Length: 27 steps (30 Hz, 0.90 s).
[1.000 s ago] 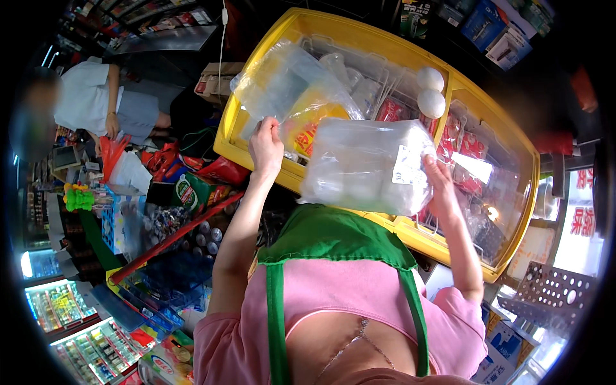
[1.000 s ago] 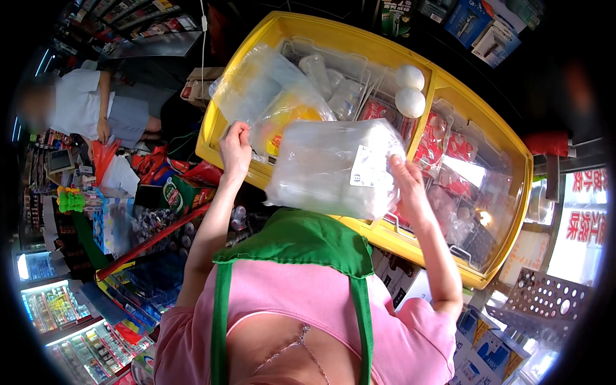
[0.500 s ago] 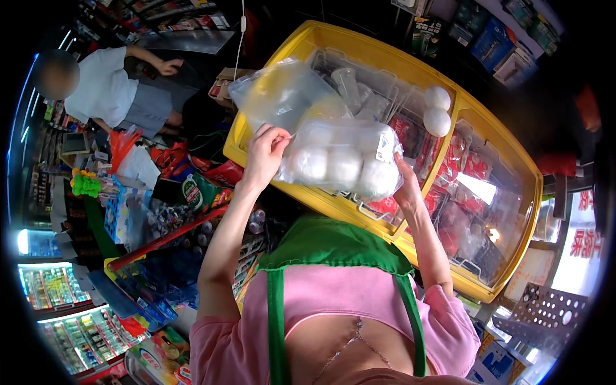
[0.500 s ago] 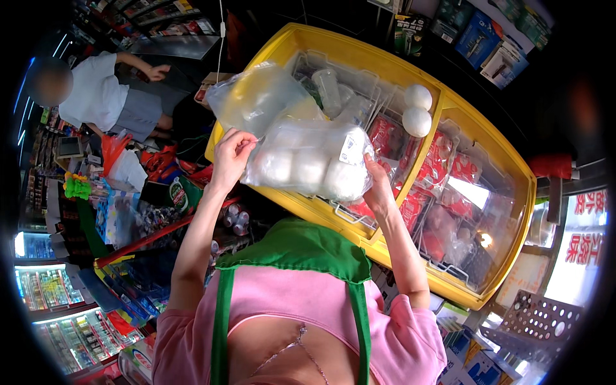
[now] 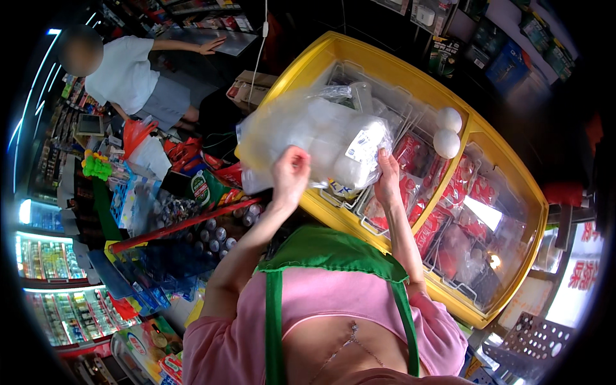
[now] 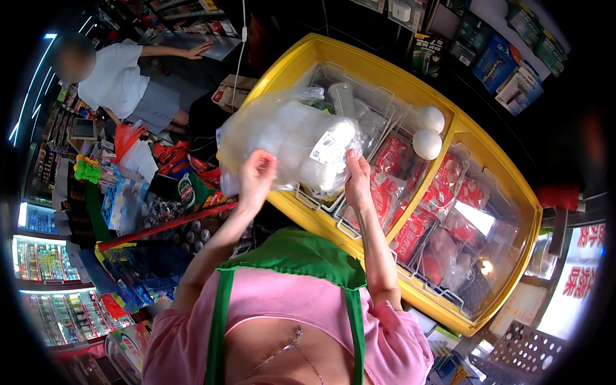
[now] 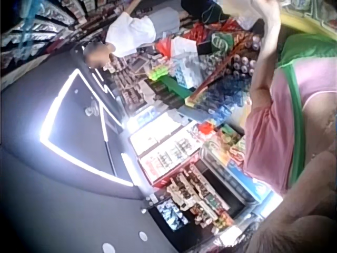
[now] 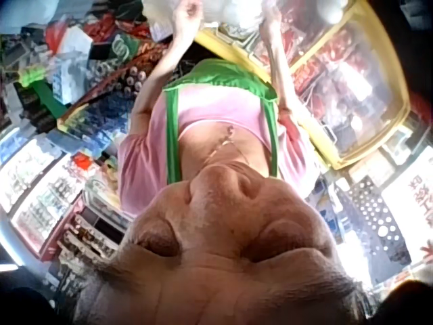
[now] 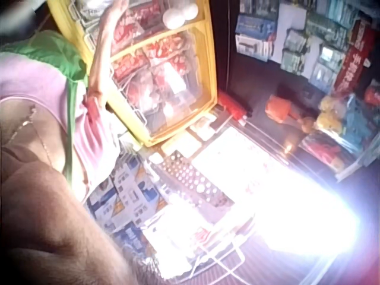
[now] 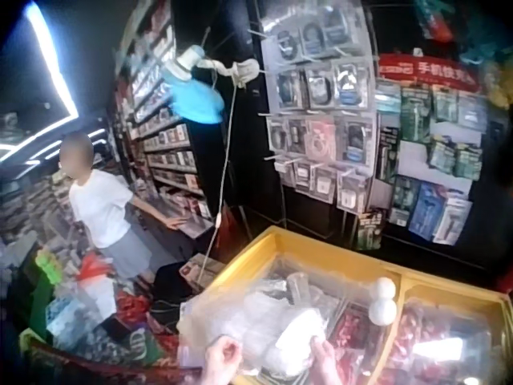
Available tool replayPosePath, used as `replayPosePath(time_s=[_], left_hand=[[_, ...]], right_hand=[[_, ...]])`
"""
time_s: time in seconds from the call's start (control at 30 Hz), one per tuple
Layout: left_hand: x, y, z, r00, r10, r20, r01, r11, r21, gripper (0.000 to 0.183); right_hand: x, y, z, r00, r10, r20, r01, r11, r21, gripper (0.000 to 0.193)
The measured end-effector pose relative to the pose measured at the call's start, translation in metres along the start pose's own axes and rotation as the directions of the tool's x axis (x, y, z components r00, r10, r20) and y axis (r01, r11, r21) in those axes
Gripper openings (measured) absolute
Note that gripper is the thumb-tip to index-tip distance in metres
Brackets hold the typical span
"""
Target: The person reaches into a freezer, selects a bag of frozen buns, and then puts them into another plastic bag at the counter.
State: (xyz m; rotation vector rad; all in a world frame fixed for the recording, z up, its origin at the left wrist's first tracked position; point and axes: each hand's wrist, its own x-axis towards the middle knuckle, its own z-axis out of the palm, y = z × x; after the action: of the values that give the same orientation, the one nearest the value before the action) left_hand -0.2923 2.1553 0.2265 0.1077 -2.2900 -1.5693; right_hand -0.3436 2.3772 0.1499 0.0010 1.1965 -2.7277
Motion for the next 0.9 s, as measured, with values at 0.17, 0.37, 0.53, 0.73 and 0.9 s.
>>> replayPosePath(time_s=[0.17, 0.37, 0.53, 0.73, 0.9], left_hand=[[-0.043, 0.043, 0.013, 0.856, -0.143, 0.497, 0.222, 0.969, -0.103, 0.017], [0.002, 0.084, -0.036, 0.94, -0.058, 0.336, -0.053, 0.949, 0.309, 0.035], [0.09, 0.029, -0.026, 0.896, 0.003, 0.444, -0.245, 0.837, 0.489, 0.044], [0.111, 0.019, 0.012, 0.572, -0.378, 0.728, -0.194, 0.8, 0.568, 0.027], [0.102, 0.053, 0.018, 0.623, -0.145, 0.769, 0.087, 0.989, 0.116, 0.019]], right_hand=[[-0.004, -0.03, -0.009, 0.982, 0.156, 0.11, -0.146, 0.985, -0.096, 0.037], [-0.036, -0.041, -0.025, 0.934, 0.296, 0.202, -0.268, 0.951, -0.156, 0.039], [-0.05, -0.034, 0.005, 0.897, 0.362, 0.255, -0.293, 0.917, -0.271, 0.039], [-0.053, -0.028, 0.03, 0.863, 0.407, 0.298, -0.29, 0.884, -0.368, 0.041], [-0.062, -0.028, 0.059, 0.893, 0.342, 0.294, -0.161, 0.851, -0.501, 0.036]])
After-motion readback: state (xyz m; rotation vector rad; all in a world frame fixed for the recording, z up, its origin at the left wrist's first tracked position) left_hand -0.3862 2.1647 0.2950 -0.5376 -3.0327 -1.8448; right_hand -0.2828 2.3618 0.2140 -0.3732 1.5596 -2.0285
